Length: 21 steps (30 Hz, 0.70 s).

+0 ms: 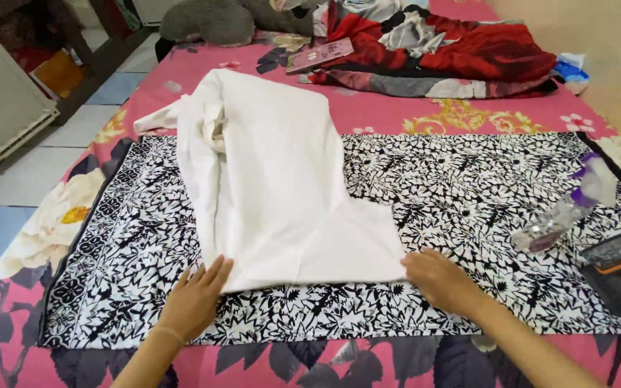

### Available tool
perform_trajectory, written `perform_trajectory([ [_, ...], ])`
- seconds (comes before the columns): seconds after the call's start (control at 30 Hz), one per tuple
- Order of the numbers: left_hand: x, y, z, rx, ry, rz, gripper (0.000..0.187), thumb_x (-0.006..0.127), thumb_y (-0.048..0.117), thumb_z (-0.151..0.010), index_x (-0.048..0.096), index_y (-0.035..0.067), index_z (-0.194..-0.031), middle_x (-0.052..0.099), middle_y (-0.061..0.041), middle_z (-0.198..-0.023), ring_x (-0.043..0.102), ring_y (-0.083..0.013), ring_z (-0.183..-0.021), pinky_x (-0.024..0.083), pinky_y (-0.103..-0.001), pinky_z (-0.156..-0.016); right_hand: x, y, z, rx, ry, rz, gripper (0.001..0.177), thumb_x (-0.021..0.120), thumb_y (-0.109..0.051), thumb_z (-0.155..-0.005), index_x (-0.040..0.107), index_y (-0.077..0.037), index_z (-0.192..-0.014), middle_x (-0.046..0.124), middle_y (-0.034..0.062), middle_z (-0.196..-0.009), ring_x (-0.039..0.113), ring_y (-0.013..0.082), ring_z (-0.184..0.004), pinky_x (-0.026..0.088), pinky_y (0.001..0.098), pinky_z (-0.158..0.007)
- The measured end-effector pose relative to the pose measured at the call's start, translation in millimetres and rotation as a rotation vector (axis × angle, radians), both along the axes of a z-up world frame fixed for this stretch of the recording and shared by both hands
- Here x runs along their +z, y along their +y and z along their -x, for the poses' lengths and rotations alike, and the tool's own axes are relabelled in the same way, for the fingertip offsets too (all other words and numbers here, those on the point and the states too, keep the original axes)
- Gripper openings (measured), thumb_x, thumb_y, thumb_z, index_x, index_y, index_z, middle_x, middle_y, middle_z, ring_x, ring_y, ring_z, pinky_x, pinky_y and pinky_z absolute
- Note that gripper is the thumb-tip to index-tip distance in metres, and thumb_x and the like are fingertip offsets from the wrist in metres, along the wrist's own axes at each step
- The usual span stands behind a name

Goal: Iron a white t-shirt on a bed and then fold it neatly.

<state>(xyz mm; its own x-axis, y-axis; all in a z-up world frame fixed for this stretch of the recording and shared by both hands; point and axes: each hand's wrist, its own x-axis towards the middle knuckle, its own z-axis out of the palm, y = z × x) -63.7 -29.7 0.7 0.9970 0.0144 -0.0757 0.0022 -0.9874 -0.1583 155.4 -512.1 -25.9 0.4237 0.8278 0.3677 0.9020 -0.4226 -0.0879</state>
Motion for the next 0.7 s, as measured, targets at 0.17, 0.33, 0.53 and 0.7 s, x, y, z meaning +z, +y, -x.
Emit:
perform_trajectory([
  [0.17,35,-31,21,0.121,0.278,-0.21,0.075,0.051,0.013,-0.092,0.013,0.016,-0.158,0.011,-0.006,-0.172,0.019,-0.0372,-0.151,0.017,-0.07,-0.116,20,-4,39,0.078,0.13,0.112,0.015,0.068,-0.016,-0.088,0.068,-0.004,-0.099,0.069,0.0125,-0.117,0.06,0.0281,-0.118,0.033,0.0559,-0.113],
  [0.33,8,-67,-48,0.004,-0.003,0.142,0.075,0.056,0.009,-0.079,0.036,0.011,-0.151,0.025,-0.015,-0.164,0.021,-0.0308,-0.154,0.011,-0.062,-0.12,23,32,7,-0.473,0.528,-0.231,0.025,0.061,-0.028,-0.093,0.071,-0.006,-0.1,0.074,0.0104,-0.087,0.071,0.0272,-0.08,0.056,0.038,-0.076],
  [0.53,-75,-183,-213,-0.263,-0.343,0.519,0.058,0.045,0.008,-0.093,0.046,-0.001,-0.15,0.04,-0.018,-0.162,0.038,-0.0314,-0.148,0.028,-0.049,-0.121,-19,91,-68,-0.754,0.711,-0.352,0.033,0.062,-0.038,-0.093,0.075,-0.01,-0.105,0.078,0.0125,-0.091,0.075,0.0287,-0.082,0.057,0.0399,-0.075],
  [0.7,-55,-209,-206,-0.187,-0.374,0.639,0.055,0.045,0.027,-0.102,0.043,0.002,-0.151,0.039,-0.016,-0.16,0.034,-0.0354,-0.147,0.024,-0.059,-0.117,-40,97,-83,-0.775,0.457,-0.285,0.038,0.071,-0.044,-0.089,0.073,-0.006,-0.091,0.073,0.0178,-0.093,0.07,0.0361,-0.086,0.056,0.0473,-0.075],
])
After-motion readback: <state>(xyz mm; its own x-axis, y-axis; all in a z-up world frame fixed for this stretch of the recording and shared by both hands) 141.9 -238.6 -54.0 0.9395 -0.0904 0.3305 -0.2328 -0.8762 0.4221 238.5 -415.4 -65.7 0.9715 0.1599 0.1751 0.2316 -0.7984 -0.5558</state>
